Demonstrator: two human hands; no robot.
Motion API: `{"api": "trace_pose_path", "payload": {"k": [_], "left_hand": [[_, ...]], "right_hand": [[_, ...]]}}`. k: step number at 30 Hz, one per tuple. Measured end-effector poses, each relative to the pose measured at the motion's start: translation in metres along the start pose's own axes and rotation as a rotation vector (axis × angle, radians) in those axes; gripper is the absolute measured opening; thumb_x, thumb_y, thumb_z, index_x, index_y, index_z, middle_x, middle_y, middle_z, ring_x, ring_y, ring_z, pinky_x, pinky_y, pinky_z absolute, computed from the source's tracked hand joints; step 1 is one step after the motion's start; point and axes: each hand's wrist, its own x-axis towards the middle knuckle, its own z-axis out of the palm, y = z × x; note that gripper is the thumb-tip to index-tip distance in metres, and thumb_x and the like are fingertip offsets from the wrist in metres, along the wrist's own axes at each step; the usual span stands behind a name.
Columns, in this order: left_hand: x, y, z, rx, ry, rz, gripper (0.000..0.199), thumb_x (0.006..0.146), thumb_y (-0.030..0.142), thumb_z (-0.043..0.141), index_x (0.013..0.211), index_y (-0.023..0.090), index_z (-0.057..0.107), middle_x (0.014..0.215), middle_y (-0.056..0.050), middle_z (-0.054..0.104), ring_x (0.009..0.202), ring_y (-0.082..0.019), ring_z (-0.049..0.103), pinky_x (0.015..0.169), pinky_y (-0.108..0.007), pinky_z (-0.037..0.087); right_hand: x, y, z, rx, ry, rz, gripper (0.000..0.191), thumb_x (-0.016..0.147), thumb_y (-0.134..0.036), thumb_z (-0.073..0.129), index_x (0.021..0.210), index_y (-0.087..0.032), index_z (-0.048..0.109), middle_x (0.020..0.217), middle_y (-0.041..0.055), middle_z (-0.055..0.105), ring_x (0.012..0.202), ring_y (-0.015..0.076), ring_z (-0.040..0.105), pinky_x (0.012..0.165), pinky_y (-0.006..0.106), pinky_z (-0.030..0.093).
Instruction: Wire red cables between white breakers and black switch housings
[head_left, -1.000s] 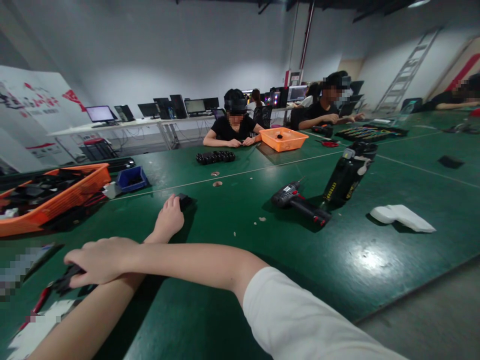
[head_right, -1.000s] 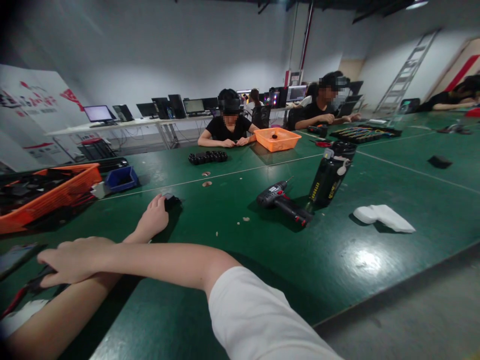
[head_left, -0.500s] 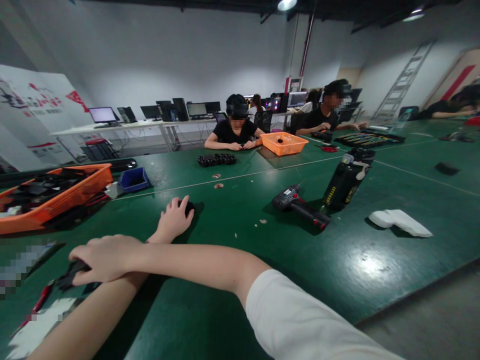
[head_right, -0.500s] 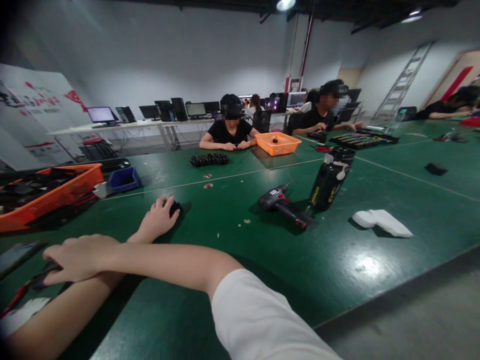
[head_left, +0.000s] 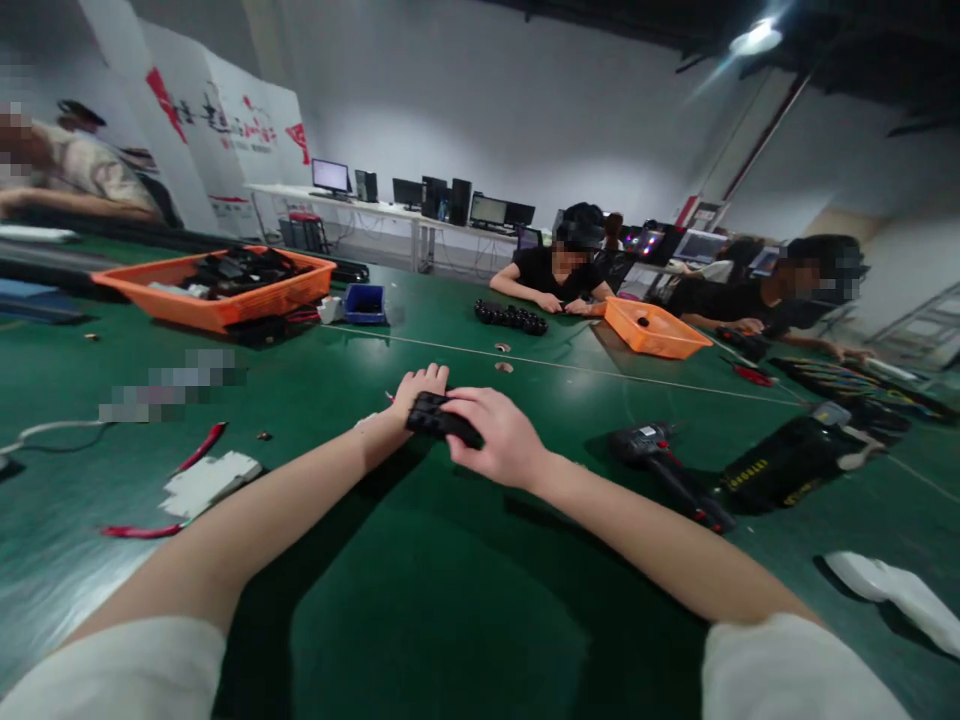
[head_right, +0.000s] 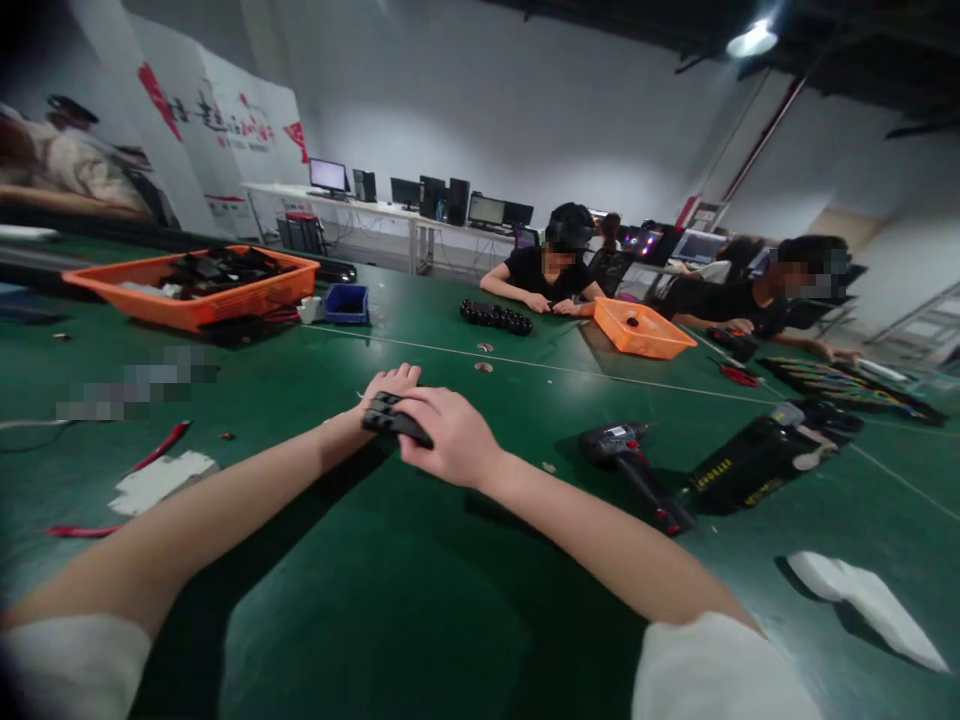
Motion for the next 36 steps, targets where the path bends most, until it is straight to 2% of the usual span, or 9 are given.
{"api": "trace_pose_path", "payload": {"k": [2,4,7,14,19,26,30,33,36], "left_hand": [[0.000,-0.001,0.000,0.005,-0.020,-0.011,0.036,0.093,0.039,0.050,0.119,0.015,0.054,0.114,-0.017,0.062,0.104,-0.031,0.063,0.089,-0.043,0.045],[0.000,0.001,-0.001,0.020,-0.044,-0.015,0.040,0.092,0.040,0.049,0.120,0.011,0.053,0.116,-0.019,0.061,0.105,-0.032,0.062,0.090,-0.043,0.044],[0.001,0.002,-0.004,0.041,-0.086,0.017,0.036,0.091,0.032,0.046,0.118,0.010,0.054,0.116,-0.019,0.062,0.106,-0.032,0.062,0.089,-0.043,0.043],[0.004,0.001,-0.004,0.105,-0.156,0.078,0.029,0.090,0.027,0.042,0.108,0.015,0.062,0.111,-0.015,0.066,0.107,-0.031,0.062,0.089,-0.042,0.042],[0.005,-0.001,-0.003,0.133,-0.142,0.040,0.032,0.095,0.028,0.036,0.106,0.015,0.063,0.110,-0.016,0.066,0.106,-0.031,0.062,0.089,-0.042,0.041],[0.004,-0.006,-0.004,0.165,-0.139,-0.033,0.034,0.088,0.012,0.037,0.114,0.011,0.059,0.115,-0.019,0.066,0.107,-0.033,0.062,0.090,-0.046,0.039],[0.003,-0.005,-0.005,0.158,-0.132,-0.040,0.034,0.093,0.015,0.033,0.114,0.012,0.059,0.114,-0.019,0.067,0.106,-0.031,0.063,0.090,-0.044,0.038],[0.002,-0.003,-0.007,0.144,-0.122,-0.047,0.038,0.098,0.024,0.026,0.110,0.013,0.061,0.110,-0.017,0.069,0.102,-0.031,0.064,0.088,-0.044,0.039],[0.001,0.000,-0.010,0.130,-0.122,-0.036,0.039,0.099,0.033,0.028,0.106,0.014,0.062,0.107,-0.016,0.069,0.101,-0.031,0.063,0.087,-0.044,0.040]], "right_hand": [[-0.043,0.016,-0.017,-0.011,0.032,0.158,0.036,0.089,-0.025,0.058,0.125,-0.028,0.057,0.124,0.0111,0.064,0.118,0.0223,0.061,0.104,0.042,0.052],[-0.082,0.026,-0.025,-0.034,0.097,0.282,0.034,0.088,-0.022,0.058,0.122,-0.025,0.058,0.120,0.0133,0.064,0.115,0.0242,0.062,0.101,0.044,0.053],[-0.113,0.033,-0.021,-0.036,0.036,0.337,0.031,0.085,-0.018,0.059,0.115,-0.023,0.059,0.116,0.0136,0.064,0.113,0.0254,0.061,0.100,0.044,0.053],[-0.098,0.037,-0.003,0.049,-0.150,0.492,0.030,0.086,-0.023,0.058,0.116,-0.020,0.055,0.116,0.0109,0.061,0.108,0.0249,0.060,0.096,0.044,0.053],[-0.103,0.039,-0.004,-0.045,-0.121,0.543,0.028,0.085,-0.022,0.057,0.113,-0.018,0.054,0.119,0.0126,0.058,0.112,0.0262,0.056,0.099,0.044,0.050],[-0.108,0.046,-0.001,-0.277,-0.078,0.661,0.031,0.077,-0.013,0.054,0.108,-0.013,0.056,0.122,0.0178,0.056,0.118,0.0314,0.052,0.103,0.049,0.046],[-0.106,0.042,-0.002,-0.342,-0.069,0.615,0.037,0.080,-0.014,0.055,0.117,-0.013,0.055,0.135,0.0199,0.049,0.130,0.0342,0.044,0.109,0.054,0.040],[-0.104,0.036,-0.004,-0.317,-0.081,0.549,0.040,0.082,-0.016,0.055,0.122,-0.014,0.055,0.139,0.0192,0.046,0.132,0.0337,0.043,0.108,0.054,0.041],[-0.103,0.034,-0.006,-0.286,-0.081,0.514,0.039,0.083,-0.015,0.055,0.122,-0.014,0.055,0.139,0.0187,0.046,0.131,0.0332,0.044,0.108,0.053,0.042]]}}
